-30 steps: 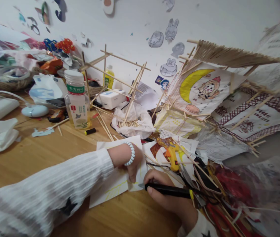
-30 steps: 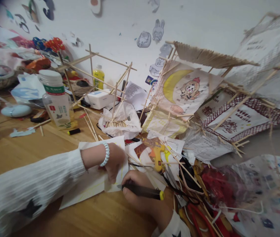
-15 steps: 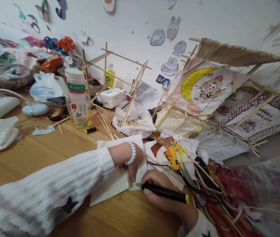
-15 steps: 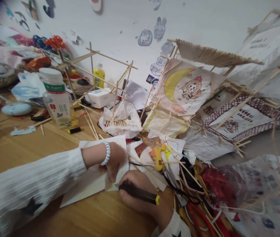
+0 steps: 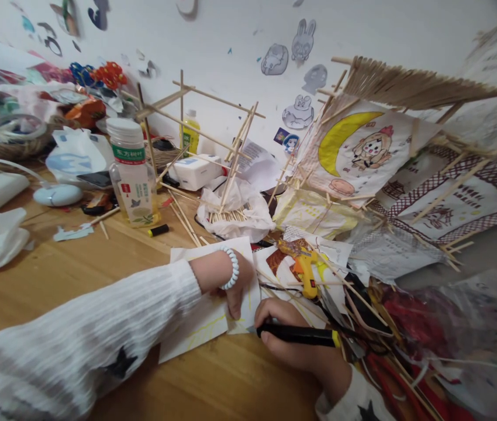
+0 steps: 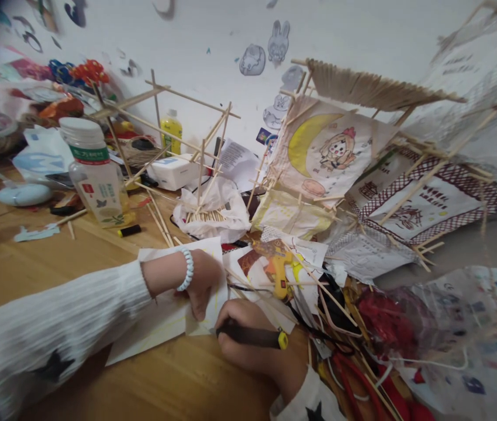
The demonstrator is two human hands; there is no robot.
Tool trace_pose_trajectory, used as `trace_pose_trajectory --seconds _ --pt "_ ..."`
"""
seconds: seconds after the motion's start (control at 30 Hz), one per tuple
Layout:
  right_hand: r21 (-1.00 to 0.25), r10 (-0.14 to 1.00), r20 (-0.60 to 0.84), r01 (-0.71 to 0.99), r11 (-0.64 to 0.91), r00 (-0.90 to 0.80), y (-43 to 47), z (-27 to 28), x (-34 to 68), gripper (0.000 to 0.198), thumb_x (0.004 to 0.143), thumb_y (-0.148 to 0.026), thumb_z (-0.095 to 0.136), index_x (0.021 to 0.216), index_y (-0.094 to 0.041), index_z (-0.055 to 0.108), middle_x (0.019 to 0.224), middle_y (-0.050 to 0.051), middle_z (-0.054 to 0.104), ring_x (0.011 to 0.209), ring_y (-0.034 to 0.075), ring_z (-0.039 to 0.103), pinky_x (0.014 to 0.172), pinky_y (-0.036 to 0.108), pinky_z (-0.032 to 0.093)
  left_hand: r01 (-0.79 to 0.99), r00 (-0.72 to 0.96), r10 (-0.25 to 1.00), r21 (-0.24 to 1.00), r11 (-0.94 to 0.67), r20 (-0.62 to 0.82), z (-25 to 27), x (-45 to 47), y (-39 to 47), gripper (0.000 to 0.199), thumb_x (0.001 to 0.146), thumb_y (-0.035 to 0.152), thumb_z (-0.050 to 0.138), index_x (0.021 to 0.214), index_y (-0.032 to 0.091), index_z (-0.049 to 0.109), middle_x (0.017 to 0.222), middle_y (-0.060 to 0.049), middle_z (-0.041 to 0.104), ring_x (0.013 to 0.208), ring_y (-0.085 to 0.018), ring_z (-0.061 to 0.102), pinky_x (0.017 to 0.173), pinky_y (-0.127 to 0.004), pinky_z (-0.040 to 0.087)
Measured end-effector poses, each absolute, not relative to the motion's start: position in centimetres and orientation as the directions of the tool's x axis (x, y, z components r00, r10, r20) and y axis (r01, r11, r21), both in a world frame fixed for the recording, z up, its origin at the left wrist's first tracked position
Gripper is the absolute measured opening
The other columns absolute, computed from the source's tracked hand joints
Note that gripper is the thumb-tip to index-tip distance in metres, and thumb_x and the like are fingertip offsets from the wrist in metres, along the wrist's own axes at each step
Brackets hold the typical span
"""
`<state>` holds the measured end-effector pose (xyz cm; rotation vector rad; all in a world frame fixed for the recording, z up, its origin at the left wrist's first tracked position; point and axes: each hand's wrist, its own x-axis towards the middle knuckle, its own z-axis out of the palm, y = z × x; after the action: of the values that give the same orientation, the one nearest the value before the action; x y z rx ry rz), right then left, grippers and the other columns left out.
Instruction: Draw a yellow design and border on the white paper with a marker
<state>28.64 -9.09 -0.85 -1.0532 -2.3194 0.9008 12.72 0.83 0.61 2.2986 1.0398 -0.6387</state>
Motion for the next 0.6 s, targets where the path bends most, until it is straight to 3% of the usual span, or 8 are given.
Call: trace_pose_trajectory --seconds 0.1,0.37,0.5,0.6 --pt "-0.751 0.796 0.069 0.494 0.438 -0.601 -9.1 -0.7 28.7 0.01 0.062 -0.014 0.044 0.068 -0.022 0.047 0.067 -0.002 0.054 0.064 0.014 0.051 0.058 0.024 0.04 0.794 0.527 0.407 0.262 -0.548 -0.746 1.1 12.7 0.9 0.031 0.048 0.043 0.079 0.051 0.016 0.064 0.039 -0.001 0.056 0.044 -0.018 0.056 0.05 -0.028 0.047" --pt "-0.884 0.838 0.088 0.345 0.315 -0.539 -8.9 -1.0 29.2 0.006 0.066 -0.021 0.045 0.07 -0.021 0.049 0.068 -0.001 0.049 0.065 0.016 0.048 0.058 0.026 0.038 0.808 0.54 0.443 0.292 -0.513 -0.716 1.8 12.7 0.4 0.032 0.052 0.044 0.077 0.058 0.015 0.067 0.042 -0.003 0.057 0.045 -0.019 0.055 0.054 -0.031 0.049" --pt "-0.905 0.836 0.129 0.28 0.319 -0.533 -8.8 -1.2 29.5 0.006 0.069 -0.024 0.045 0.071 -0.02 0.05 0.069 0.001 0.05 0.067 0.018 0.05 0.061 0.028 0.04 0.799 0.538 0.44 0.269 -0.539 -0.719 2.2 12.9 0.0 0.032 0.062 0.045 0.071 0.053 0.016 0.062 0.036 0.0 0.051 0.042 -0.016 0.053 0.052 -0.027 0.047" --pt "-0.881 0.838 0.135 0.323 0.345 -0.528 -8.9 -1.1 29.5 0.005 0.069 -0.022 0.046 0.072 -0.02 0.05 0.069 0.001 0.051 0.067 0.017 0.05 0.06 0.027 0.04 0.786 0.558 0.467 0.257 -0.562 -0.685 2.1 12.9 -0.1 0.035 0.06 0.046 0.072 0.045 0.017 0.058 0.034 0.001 0.05 0.042 -0.016 0.053 0.054 -0.026 0.046"
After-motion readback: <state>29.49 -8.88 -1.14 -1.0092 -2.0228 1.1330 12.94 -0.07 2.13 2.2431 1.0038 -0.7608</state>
